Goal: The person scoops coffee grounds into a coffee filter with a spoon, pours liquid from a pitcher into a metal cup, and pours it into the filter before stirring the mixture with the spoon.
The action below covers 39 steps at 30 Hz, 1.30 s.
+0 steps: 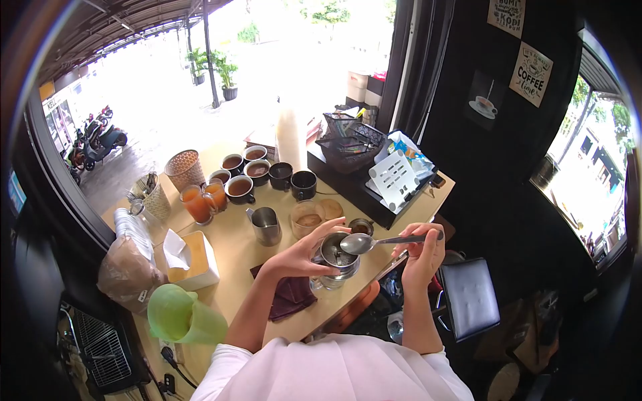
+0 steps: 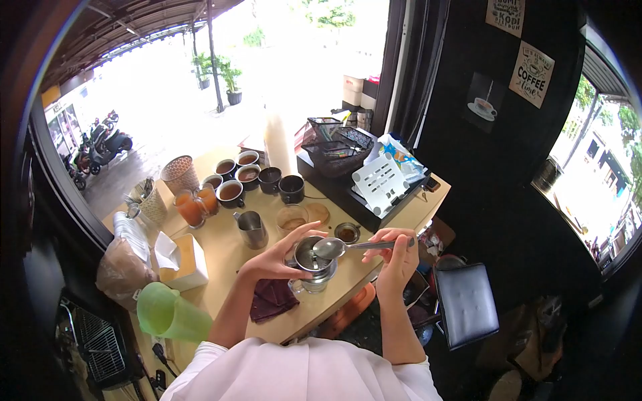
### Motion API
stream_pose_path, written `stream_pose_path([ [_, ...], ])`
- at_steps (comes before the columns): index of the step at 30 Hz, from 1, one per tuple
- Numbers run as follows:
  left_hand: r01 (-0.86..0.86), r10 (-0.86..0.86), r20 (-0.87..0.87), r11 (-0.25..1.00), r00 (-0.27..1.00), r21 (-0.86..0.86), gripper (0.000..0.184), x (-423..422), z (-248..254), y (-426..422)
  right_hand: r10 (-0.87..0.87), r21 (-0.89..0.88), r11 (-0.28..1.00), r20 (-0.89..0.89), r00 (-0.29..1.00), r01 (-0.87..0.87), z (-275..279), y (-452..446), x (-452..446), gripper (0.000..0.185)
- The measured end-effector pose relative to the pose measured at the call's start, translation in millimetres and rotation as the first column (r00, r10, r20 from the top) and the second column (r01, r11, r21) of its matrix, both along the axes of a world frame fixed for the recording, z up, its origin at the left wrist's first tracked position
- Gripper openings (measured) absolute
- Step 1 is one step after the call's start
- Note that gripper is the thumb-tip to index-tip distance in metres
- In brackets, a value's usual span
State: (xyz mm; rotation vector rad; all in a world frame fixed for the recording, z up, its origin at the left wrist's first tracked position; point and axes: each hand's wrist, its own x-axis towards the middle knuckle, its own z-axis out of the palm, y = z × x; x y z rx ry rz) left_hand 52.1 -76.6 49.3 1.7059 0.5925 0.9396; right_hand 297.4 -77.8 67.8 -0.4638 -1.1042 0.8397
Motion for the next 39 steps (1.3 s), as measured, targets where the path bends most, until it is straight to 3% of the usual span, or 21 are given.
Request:
stream_pose_path([
  [4, -0.018, 0.018, 0.022, 1.0, 1.0, 0.017, 0.107, -2.1, -11.8, -0.1, 0.028, 0.035, 0.999, -0.085, 0.996, -0.025, -5.7, 2.6, -3.4, 0.033],
  [10, -0.099, 0.1, -0.027, 0.994, 0.995, 0.035, 0.102, -3.9, -15.7, -6.1, -0.035, 0.045, 0.999, 0.115, 0.993, 0.03, -18.4, 0.1, -20.0, 0.032],
  [16, -0.088, 0.102, -0.125, 0.99, 0.987, 0.11, 0.097, -5.5, -19.7, -3.2, -0.01, -0.001, 1.0, 0.122, 0.992, 0.01, -27.4, 2.3, -18.6, 0.032],
  [22, -0.087, 0.1, -0.115, 0.99, 0.988, 0.112, 0.094, -3.0, -22.3, -4.9, 0.025, -0.006, 1.0, 0.059, 0.998, -0.025, -29.1, -5.0, -13.3, 0.03],
  [31, -0.125, 0.145, -0.183, 0.986, 0.972, 0.114, 0.1, -4.7, -26.2, -4.1, -0.02, 0.176, 0.984, 0.175, 0.984, -0.011, -30.2, -20.3, -19.0, 0.026],
  [35, -0.069, 0.07, 0.019, 0.995, 0.997, -0.067, 0.099, -0.9, -18.4, -13.1, 0.02, 0.12, 0.992, 0.187, 0.982, -0.043, -36.3, -20.3, -19.3, 0.024],
  [39, -0.077, 0.079, 0.055, 0.996, 0.995, -0.051, 0.102, -3.9, -20.3, -18.9, 0.016, 0.014, 1.0, 0.189, 0.982, -0.019, -37.5, -22.9, -20.2, 0.022],
])
